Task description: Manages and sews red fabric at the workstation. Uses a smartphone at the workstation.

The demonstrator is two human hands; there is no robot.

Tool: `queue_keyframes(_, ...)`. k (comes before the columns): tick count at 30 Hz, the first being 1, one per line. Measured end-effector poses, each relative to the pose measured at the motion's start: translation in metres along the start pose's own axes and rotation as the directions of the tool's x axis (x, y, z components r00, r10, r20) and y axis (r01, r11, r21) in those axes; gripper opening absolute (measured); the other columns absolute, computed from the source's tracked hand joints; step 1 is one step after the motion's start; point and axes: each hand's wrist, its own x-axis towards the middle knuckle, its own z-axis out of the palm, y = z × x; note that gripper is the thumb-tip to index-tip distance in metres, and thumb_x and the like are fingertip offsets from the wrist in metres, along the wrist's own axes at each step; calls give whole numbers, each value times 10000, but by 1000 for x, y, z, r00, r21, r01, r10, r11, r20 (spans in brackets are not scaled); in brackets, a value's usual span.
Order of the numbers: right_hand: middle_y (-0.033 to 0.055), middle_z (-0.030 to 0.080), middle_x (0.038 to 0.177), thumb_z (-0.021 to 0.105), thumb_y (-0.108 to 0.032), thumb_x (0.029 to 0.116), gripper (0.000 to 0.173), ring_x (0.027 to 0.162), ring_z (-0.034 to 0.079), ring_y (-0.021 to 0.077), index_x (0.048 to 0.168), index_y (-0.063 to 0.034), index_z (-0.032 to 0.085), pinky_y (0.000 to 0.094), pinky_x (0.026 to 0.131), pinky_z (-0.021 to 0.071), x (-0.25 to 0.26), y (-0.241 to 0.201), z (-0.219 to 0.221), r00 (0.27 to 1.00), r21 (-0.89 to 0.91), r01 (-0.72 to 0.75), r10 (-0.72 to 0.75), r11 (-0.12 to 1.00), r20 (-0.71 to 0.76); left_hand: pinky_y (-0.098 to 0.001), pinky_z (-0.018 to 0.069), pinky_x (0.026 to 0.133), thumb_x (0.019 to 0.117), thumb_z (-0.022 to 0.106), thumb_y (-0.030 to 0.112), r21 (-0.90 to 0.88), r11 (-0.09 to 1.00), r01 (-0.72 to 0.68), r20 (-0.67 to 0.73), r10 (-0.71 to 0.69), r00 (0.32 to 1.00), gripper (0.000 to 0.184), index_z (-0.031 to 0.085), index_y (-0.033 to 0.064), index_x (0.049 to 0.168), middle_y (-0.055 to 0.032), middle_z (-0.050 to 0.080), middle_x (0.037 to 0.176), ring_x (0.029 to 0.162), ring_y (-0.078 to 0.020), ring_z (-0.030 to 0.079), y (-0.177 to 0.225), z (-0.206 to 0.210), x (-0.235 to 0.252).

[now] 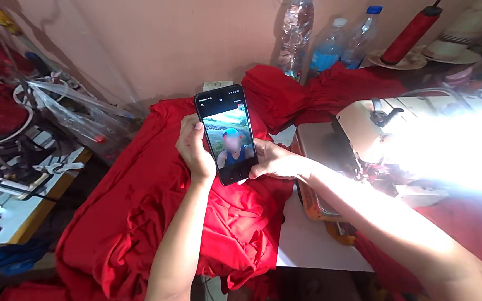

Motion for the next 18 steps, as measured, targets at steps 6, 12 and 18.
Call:
queue_keyframes(6,63,692,1134,570,228,787,629,970,720,135,1354,-24,462,301,829,626,0,-1,0,1000,-16,-10,10,1000,-8,-261,500,948,1024,393,188,9,1000,0,-1,0,1000,322,692,87,960,36,661,1100,1102,-63,607,-3,-2,-1)
queue_keyframes(12,67,694,1144,572,223,800,611,981,721,142,1347,-27,472,311,836,628,1,0,-1,1000,-22,-4,4,1000,5,-267,501,949,1040,384,203,12,1000,-16,16,16,1000,341,687,68,966,14,656,1103,1104,-84,605,-8,-4,-2)
queue_keyframes(18,61,696,1109,571,231,800,584,944,721,126,1320,-23,485,293,817,624,0,-1,0,1000,-41,-23,23,999,-20,-250,490,958,1038,376,178,44,999,-30,4,29,1000,338,684,65,959,33,650,1095,1103,-54,597,-5,-3,-1)
